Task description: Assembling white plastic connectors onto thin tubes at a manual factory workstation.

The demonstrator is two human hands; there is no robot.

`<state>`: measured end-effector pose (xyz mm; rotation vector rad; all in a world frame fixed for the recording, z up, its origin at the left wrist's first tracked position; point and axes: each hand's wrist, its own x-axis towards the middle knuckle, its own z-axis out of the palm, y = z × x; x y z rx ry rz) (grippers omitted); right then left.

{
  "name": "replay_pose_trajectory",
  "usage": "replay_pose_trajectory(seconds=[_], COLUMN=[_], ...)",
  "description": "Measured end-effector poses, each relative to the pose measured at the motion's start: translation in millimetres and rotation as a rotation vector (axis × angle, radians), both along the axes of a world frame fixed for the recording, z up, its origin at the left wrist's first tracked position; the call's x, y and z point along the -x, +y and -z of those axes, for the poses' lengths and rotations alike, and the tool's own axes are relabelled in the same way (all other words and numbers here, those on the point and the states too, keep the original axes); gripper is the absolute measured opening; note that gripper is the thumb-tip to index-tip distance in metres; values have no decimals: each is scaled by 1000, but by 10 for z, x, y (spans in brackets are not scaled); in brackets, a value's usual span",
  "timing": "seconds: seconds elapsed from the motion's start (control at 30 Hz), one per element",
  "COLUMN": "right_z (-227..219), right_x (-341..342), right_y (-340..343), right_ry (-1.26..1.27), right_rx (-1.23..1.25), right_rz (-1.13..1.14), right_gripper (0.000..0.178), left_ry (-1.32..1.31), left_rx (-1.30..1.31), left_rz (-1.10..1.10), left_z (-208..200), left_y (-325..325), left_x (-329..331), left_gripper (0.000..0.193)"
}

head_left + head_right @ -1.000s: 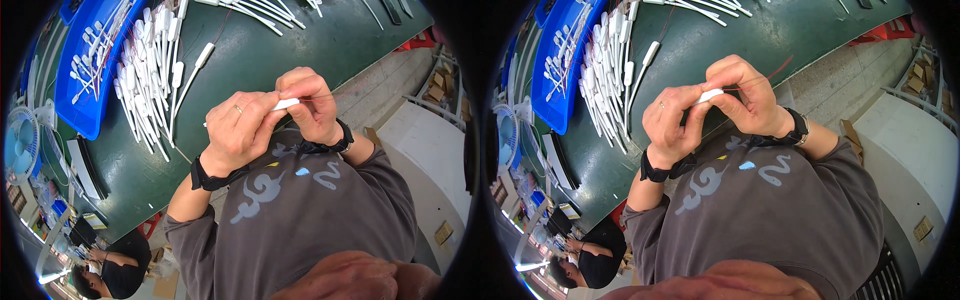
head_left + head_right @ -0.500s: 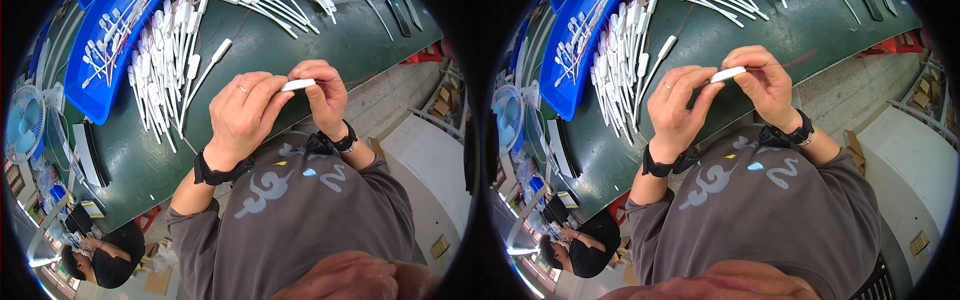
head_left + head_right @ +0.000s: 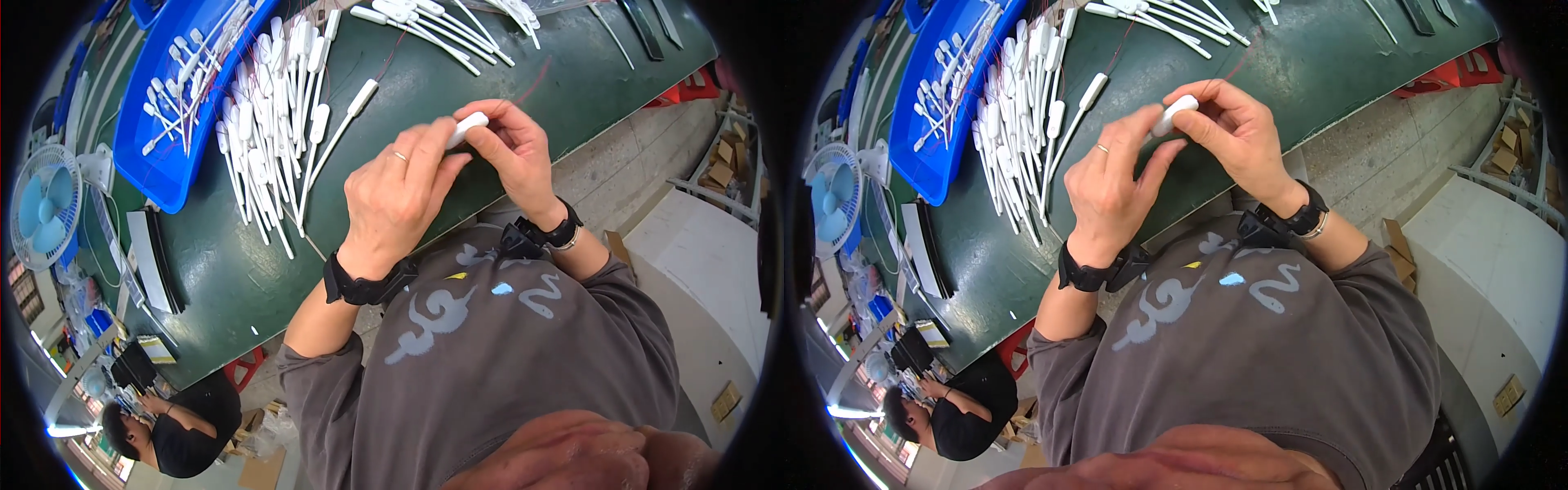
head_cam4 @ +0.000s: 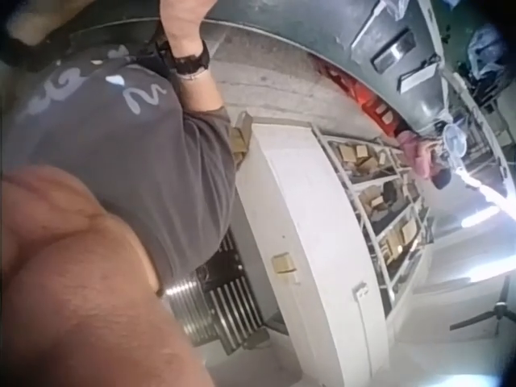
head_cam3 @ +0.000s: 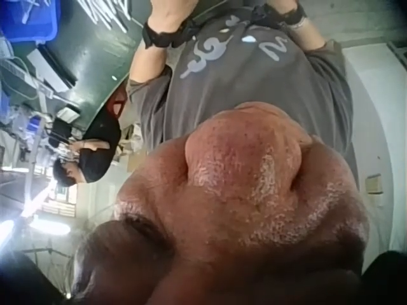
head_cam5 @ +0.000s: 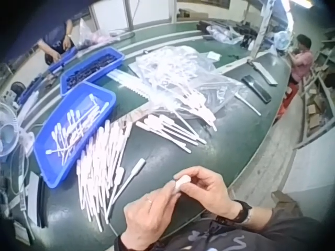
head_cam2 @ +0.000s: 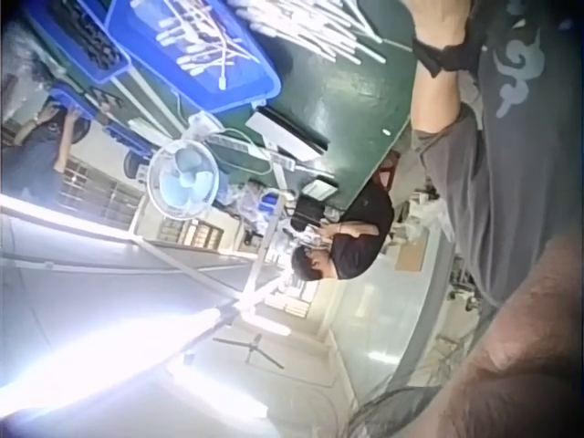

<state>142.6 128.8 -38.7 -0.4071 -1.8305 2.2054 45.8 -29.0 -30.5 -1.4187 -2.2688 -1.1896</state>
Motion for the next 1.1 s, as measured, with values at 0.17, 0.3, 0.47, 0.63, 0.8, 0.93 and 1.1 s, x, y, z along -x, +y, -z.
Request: replay_pose_trajectory(seconds=[0.17,0.3,0.47,0.63,0.8,0.93,1.1], right_z=[-57,-17,-57,-97,-190,-97,-95], right_x=[25,30,11,-1,-22,-11,18], right_y=[-28,28,12,-2,-71,-133,-128], right_ry=[136,212,269,285,209,303,248], right_rx=[18,-65,-77,-86,92,76,37], right_rz=[-15,40,26,2,-44,-25,-2], right_gripper=[27,23,21,22,22,21,22], left_ry=[-214,-328,-422,-422,-521,-396,-468], left_rx=[-52,-13,1,15,37,-2,1], left_rz=[26,88,107,113,126,117,60], left_z=[-26,-81,-118,-111,-140,-146,-135], left_y=[7,-22,-17,-29,-54,-34,-1], left_x=[19,-5,-38,-58,-71,-64,-121], left_gripper=[28,23,21,18,17,15,13])
